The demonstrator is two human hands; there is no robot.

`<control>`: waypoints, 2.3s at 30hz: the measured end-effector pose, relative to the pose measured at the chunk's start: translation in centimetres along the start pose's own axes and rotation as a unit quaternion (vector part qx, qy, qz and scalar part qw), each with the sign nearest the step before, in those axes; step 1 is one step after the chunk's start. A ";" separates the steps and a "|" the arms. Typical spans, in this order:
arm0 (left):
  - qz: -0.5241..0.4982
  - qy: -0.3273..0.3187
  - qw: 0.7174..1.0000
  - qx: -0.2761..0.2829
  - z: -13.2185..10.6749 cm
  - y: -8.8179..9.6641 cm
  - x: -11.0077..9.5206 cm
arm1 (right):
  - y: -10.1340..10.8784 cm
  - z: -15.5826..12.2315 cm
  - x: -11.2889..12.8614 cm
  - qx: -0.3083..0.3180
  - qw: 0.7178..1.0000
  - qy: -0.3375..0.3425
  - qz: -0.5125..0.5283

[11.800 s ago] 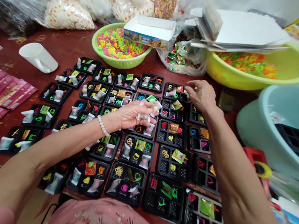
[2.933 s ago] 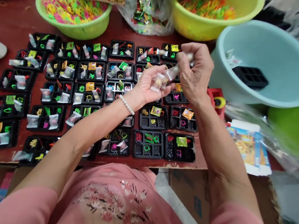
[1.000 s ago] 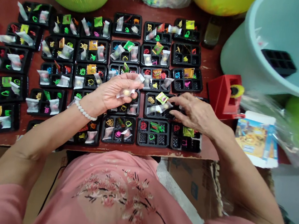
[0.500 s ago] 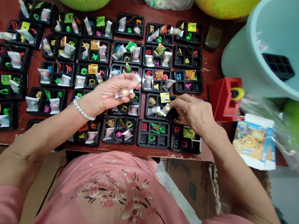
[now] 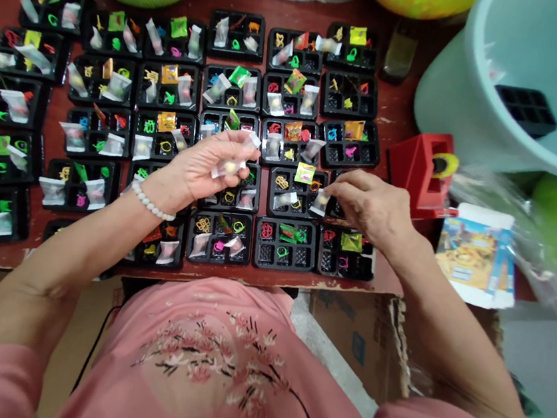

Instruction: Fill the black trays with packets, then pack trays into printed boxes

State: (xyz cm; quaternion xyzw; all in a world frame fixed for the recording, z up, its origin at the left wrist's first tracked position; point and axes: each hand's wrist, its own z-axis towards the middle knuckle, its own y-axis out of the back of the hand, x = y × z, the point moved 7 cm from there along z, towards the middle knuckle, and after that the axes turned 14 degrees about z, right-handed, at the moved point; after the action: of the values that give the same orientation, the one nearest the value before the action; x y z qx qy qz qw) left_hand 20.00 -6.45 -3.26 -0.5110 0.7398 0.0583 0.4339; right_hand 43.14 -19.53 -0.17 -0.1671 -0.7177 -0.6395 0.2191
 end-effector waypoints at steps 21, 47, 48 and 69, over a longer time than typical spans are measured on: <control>-0.051 0.015 0.998 -0.019 -0.3 1.4 0.7 | -7.7 -2.8 12.6 0.155 0.950 0.217 0.161; 0.202 -0.062 0.971 0.116 -3.1 -7.4 4.4 | -0.6 -4.6 4.2 -0.077 0.925 -0.111 0.356; 0.200 -0.060 0.971 0.113 -3.1 -7.2 4.2 | -0.7 -5.0 4.0 -0.032 0.938 -0.102 0.331; 0.200 -0.085 0.972 0.091 -2.7 -5.4 3.4 | -1.9 -4.5 7.6 0.010 0.968 -0.043 0.247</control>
State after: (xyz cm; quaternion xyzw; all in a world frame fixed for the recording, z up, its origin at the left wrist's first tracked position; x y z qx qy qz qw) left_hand 22.38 -12.85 -2.05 -0.3042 0.7894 0.1196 0.5197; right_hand 36.10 -24.54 2.62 -0.3640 -0.6696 -0.5506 0.3406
